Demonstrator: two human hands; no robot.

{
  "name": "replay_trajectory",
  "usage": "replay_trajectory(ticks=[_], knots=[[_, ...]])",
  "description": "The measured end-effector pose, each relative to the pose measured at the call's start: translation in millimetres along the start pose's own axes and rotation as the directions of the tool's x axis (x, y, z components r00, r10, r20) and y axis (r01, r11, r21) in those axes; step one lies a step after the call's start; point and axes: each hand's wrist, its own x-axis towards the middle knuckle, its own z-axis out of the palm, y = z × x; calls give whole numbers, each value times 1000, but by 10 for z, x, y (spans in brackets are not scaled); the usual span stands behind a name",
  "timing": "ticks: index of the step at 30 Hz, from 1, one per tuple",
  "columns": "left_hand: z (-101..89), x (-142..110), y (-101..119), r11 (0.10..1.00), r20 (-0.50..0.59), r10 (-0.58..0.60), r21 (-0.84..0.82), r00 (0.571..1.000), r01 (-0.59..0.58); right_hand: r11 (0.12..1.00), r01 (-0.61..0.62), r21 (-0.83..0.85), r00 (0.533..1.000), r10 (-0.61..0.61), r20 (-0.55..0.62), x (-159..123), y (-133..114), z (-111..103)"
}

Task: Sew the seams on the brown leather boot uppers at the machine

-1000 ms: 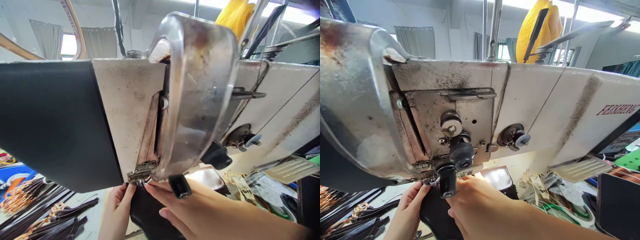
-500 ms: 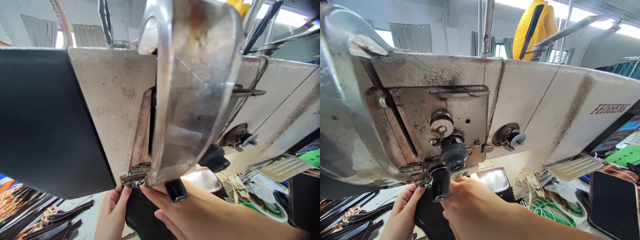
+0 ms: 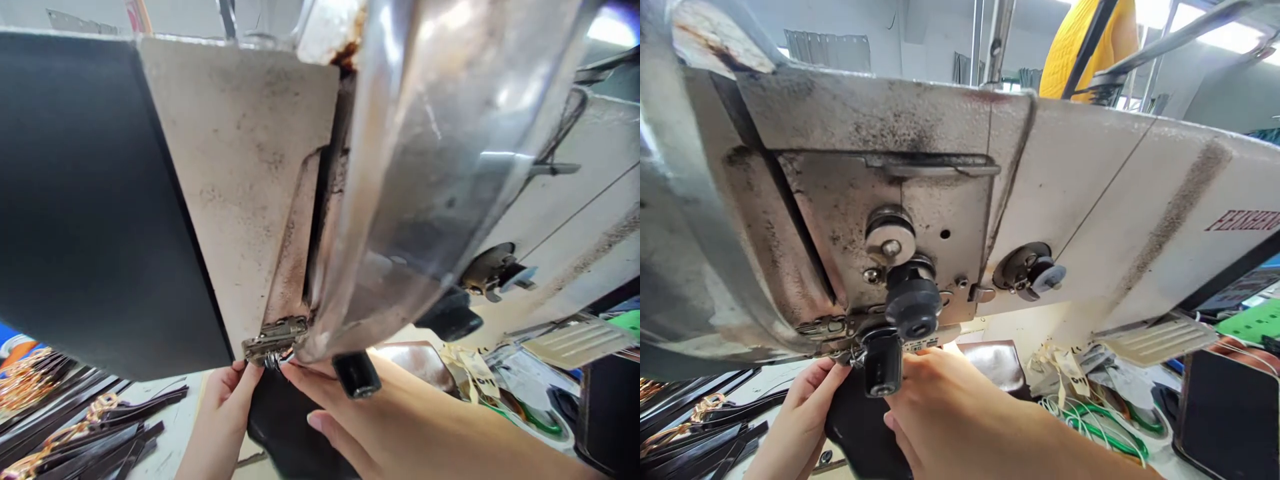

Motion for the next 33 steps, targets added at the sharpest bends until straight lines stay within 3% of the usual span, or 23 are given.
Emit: replay_trajectory(ticks=[4,7,10,13,18,25,30,33], knots=[[19,-127,59,999,2,50,16,999,-50,999,-35,36,999,34,20,-18,94,-16],[6,-236,81,988,73,75,131,995,-84,999,-37,8,995,36,92,-44,170,-36],[-9,-272,13,971,106,87,211,991,-108,1000,-7,-18,999,8,54,-62,186,-38],[-8,-232,-109,971,58,132,196,990,-141,999,37,-26,999,-37,-7,-70,166,-29],[4,-160,-169,971,49,91,215,995,-100,998,-29,-49,1000,30,8,-51,143,-22],[10,-144,-60,975,62,62,210,996,-74,996,-7,-92,1000,6,-8,4,53,-40],[-6,-124,-31,974,96,51,213,994,-71,1000,4,-7,999,-4,-33,-6,13,-6],[-40,-91,7,989,111,11,148,994,-28,999,31,33,999,-32,37,19,59,-22]])
